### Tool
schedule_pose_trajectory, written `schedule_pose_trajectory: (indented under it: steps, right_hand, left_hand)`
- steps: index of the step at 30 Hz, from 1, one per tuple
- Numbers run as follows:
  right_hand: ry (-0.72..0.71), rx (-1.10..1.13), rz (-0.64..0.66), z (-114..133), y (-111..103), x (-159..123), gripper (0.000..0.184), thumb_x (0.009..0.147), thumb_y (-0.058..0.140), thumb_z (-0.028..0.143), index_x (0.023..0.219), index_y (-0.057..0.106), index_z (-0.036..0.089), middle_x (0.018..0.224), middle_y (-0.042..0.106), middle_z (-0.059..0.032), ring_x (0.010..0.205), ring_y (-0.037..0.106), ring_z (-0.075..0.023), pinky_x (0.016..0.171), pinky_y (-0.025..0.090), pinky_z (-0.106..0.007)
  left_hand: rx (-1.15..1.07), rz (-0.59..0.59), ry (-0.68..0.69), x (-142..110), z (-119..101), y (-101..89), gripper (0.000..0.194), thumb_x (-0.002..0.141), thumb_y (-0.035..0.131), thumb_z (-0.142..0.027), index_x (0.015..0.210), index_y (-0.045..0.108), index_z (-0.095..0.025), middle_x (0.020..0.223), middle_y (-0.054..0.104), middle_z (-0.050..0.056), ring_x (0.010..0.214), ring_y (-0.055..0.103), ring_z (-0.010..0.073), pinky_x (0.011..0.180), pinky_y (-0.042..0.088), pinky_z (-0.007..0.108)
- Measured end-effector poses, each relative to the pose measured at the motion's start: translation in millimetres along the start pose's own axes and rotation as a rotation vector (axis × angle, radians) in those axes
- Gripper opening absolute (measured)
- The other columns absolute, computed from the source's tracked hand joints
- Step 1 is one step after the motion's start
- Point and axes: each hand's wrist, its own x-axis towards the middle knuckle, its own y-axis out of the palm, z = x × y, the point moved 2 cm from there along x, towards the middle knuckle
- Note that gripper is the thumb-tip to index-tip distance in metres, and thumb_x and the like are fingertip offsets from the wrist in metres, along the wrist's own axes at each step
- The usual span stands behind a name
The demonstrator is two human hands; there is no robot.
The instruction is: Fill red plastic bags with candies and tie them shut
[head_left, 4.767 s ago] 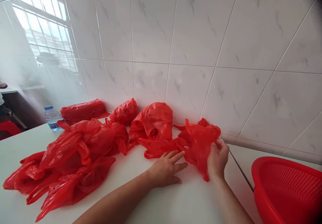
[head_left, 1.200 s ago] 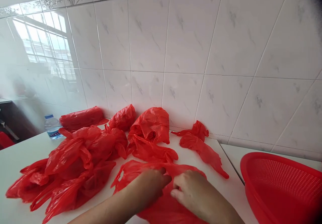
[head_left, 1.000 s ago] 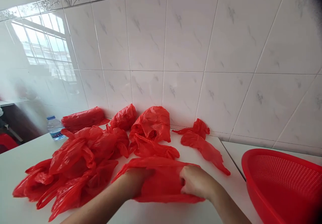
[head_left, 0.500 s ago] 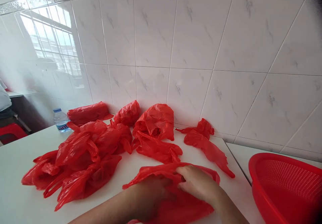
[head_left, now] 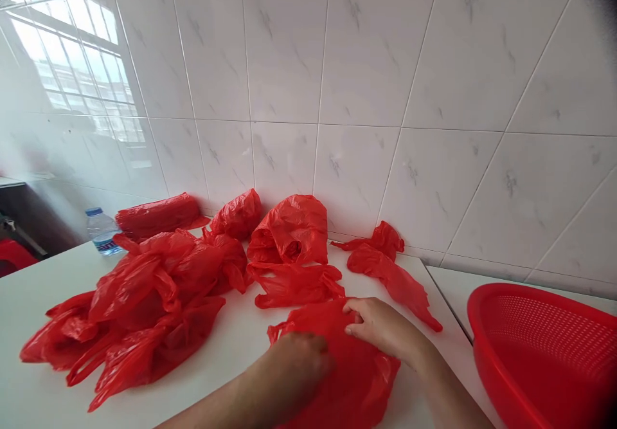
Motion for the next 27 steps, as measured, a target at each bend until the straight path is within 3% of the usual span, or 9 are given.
schedule_pose_trajectory:
  steps: [3, 6, 8, 10, 14, 17, 20, 23, 27]
  right_hand:
    - [-0.039, 0.009, -0.011, 18, -8, -13, 0.015, 0.072, 0.055, 0.025, 0.083, 0.065, 0.024, 0.082, 0.063, 0.0023, 0.061, 0.050, -0.0100, 0.047, 0.028, -0.020]
    - [-0.096, 0.032, 0.135, 35, -2, -19, 0.012, 0.066, 0.060, 0.021, 0.075, 0.067, 0.024, 0.077, 0.063, 0.0046, 0.062, 0.052, -0.0095, 0.047, 0.029, -0.020]
    - [-0.107, 0.011, 0.236, 42, 9, -18, 0.006, 0.062, 0.061, 0.018, 0.065, 0.065, 0.022, 0.064, 0.057, 0.0060, 0.055, 0.048, -0.0087, 0.044, 0.026, -0.020]
    - [-0.101, -0.053, 0.276, 43, 20, -14, 0.008, 0.060, 0.060, 0.014, 0.055, 0.059, 0.020, 0.051, 0.047, 0.0061, 0.047, 0.041, -0.0081, 0.043, 0.022, -0.021]
    - [-0.078, -0.165, 0.196, 30, 35, -2, 0.020, 0.054, 0.054, 0.003, 0.043, 0.046, 0.017, 0.044, 0.031, 0.0054, 0.042, 0.030, -0.0078, 0.045, 0.018, -0.024]
    - [-0.065, -0.177, 0.128, 21, 34, 3, 0.021, 0.054, 0.051, 0.000, 0.042, 0.047, 0.017, 0.046, 0.037, 0.0041, 0.045, 0.036, -0.0088, 0.047, 0.019, -0.025]
    - [-0.091, -0.120, 0.096, 21, 23, 0, 0.017, 0.063, 0.054, 0.006, 0.054, 0.060, 0.020, 0.059, 0.056, 0.0024, 0.054, 0.050, -0.0111, 0.048, 0.025, -0.023]
    - [-0.131, 0.055, -0.082, 23, 1, -3, 0.017, 0.078, 0.050, 0.023, 0.071, 0.066, 0.025, 0.072, 0.064, 0.0022, 0.065, 0.057, -0.0132, 0.051, 0.033, -0.022]
    - [0.084, 0.063, -0.656, -9, -30, 6, 0.026, 0.085, 0.043, 0.040, 0.084, 0.065, 0.026, 0.085, 0.066, -0.0011, 0.069, 0.059, -0.0166, 0.056, 0.039, -0.025]
  left_hand:
    - [0.293, -0.057, 0.016, 3, 4, -13.9, 0.018, 0.076, 0.058, -0.009, 0.089, 0.064, -0.021, 0.109, 0.064, 0.010, 0.101, 0.059, 0.0285, 0.083, 0.044, 0.042]
    - [0.383, -0.190, -0.059, 6, 14, -24.9, 0.012, 0.077, 0.060, -0.012, 0.084, 0.064, -0.020, 0.140, 0.046, 0.009, 0.130, 0.037, 0.0342, 0.099, 0.032, 0.053]
    - [0.368, -0.220, -0.172, 6, 24, -30.3, 0.010, 0.075, 0.063, -0.013, 0.082, 0.065, -0.019, 0.147, 0.038, 0.009, 0.137, 0.027, 0.0373, 0.103, 0.026, 0.058]
    - [0.264, -0.208, -0.308, 5, 38, -32.8, 0.011, 0.072, 0.063, -0.014, 0.082, 0.066, -0.018, 0.140, 0.046, 0.013, 0.129, 0.040, 0.0378, 0.098, 0.034, 0.054]
    - [0.089, -0.224, -0.438, 0, 63, -28.9, 0.010, 0.075, 0.057, -0.015, 0.081, 0.064, -0.017, 0.103, 0.066, 0.012, 0.091, 0.065, 0.0275, 0.077, 0.046, 0.037]
    - [0.003, -0.290, -0.435, -3, 72, -24.6, 0.008, 0.076, 0.059, -0.021, 0.083, 0.063, -0.020, 0.090, 0.067, 0.006, 0.083, 0.064, 0.0231, 0.072, 0.044, 0.031]
    - [-0.102, -0.406, -0.436, -3, 79, -24.6, 0.015, 0.080, 0.058, -0.033, 0.091, 0.059, -0.022, 0.093, 0.066, 0.004, 0.084, 0.061, 0.0206, 0.072, 0.043, 0.029]
    - [-0.197, -0.539, -0.467, -1, 90, -26.1, 0.018, 0.086, 0.046, -0.036, 0.090, 0.055, -0.020, 0.093, 0.063, 0.005, 0.084, 0.058, 0.0199, 0.073, 0.042, 0.029]
    - [-0.346, -0.548, -0.440, 11, 110, -22.8, 0.027, 0.089, 0.041, -0.038, 0.081, 0.057, -0.018, 0.081, 0.063, 0.003, 0.074, 0.057, 0.0178, 0.065, 0.042, 0.027]
